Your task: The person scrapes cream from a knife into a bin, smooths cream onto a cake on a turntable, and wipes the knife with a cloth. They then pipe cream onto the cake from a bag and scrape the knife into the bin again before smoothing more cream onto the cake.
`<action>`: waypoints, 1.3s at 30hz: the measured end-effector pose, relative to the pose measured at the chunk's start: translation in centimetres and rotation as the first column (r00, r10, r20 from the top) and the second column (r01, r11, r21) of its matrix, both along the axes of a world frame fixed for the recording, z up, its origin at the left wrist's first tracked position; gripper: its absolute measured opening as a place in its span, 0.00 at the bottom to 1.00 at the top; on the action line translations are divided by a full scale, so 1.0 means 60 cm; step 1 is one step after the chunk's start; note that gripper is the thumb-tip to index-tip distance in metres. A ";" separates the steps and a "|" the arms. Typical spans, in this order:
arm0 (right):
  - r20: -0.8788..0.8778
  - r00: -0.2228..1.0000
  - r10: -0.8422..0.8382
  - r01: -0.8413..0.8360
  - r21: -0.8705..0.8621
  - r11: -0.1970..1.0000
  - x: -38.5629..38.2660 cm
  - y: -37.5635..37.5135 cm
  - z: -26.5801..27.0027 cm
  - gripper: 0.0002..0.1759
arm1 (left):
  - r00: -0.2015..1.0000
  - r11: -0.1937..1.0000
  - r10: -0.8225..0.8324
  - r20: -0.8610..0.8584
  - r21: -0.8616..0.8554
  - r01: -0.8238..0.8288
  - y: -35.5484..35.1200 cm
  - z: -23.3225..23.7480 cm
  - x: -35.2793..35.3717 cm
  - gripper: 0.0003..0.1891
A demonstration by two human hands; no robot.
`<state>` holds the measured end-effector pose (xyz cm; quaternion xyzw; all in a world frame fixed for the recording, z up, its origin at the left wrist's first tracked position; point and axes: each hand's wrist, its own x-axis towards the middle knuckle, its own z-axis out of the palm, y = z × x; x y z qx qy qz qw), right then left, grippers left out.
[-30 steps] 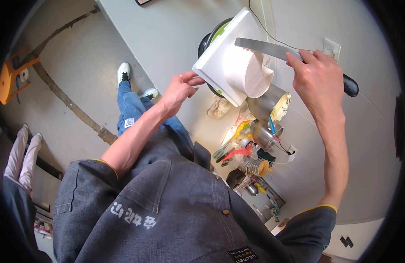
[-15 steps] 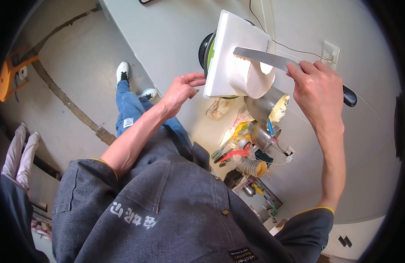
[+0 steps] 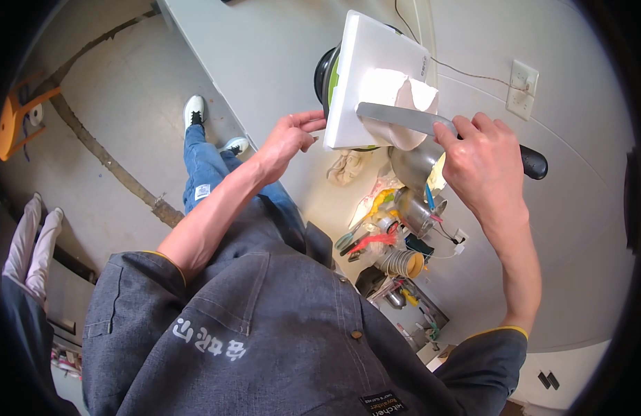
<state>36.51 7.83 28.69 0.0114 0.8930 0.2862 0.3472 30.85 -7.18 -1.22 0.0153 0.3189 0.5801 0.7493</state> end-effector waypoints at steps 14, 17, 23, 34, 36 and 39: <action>-0.090 0.996 -0.028 0.017 -0.124 0.992 0.004 -0.006 0.019 0.07 | 0.989 0.988 0.150 0.008 0.017 -0.151 0.004 -0.009 -0.002 0.38; -0.267 0.963 0.033 -0.034 0.003 0.999 -0.017 0.015 0.032 0.11 | 0.992 0.991 0.129 0.015 0.018 -0.129 0.003 -0.011 -0.004 0.38; -0.245 0.970 0.003 0.007 0.041 0.999 -0.026 0.071 0.020 0.09 | 0.998 0.999 0.054 -0.021 0.005 -0.054 -0.001 -0.008 -0.001 0.40; -0.146 0.986 -0.078 0.079 0.004 0.997 -0.024 0.068 0.002 0.09 | 0.998 0.998 0.054 0.012 0.039 -0.054 0.002 -0.005 -0.001 0.47; -0.138 0.986 -0.095 0.094 -0.016 0.995 -0.023 0.058 0.003 0.09 | 0.998 0.998 0.053 0.020 0.028 -0.054 0.001 0.000 0.000 0.47; -0.136 0.989 -0.051 0.047 -0.037 0.998 -0.020 0.045 0.001 0.09 | 0.997 0.999 0.045 0.057 0.005 -0.046 0.002 0.012 -0.006 0.47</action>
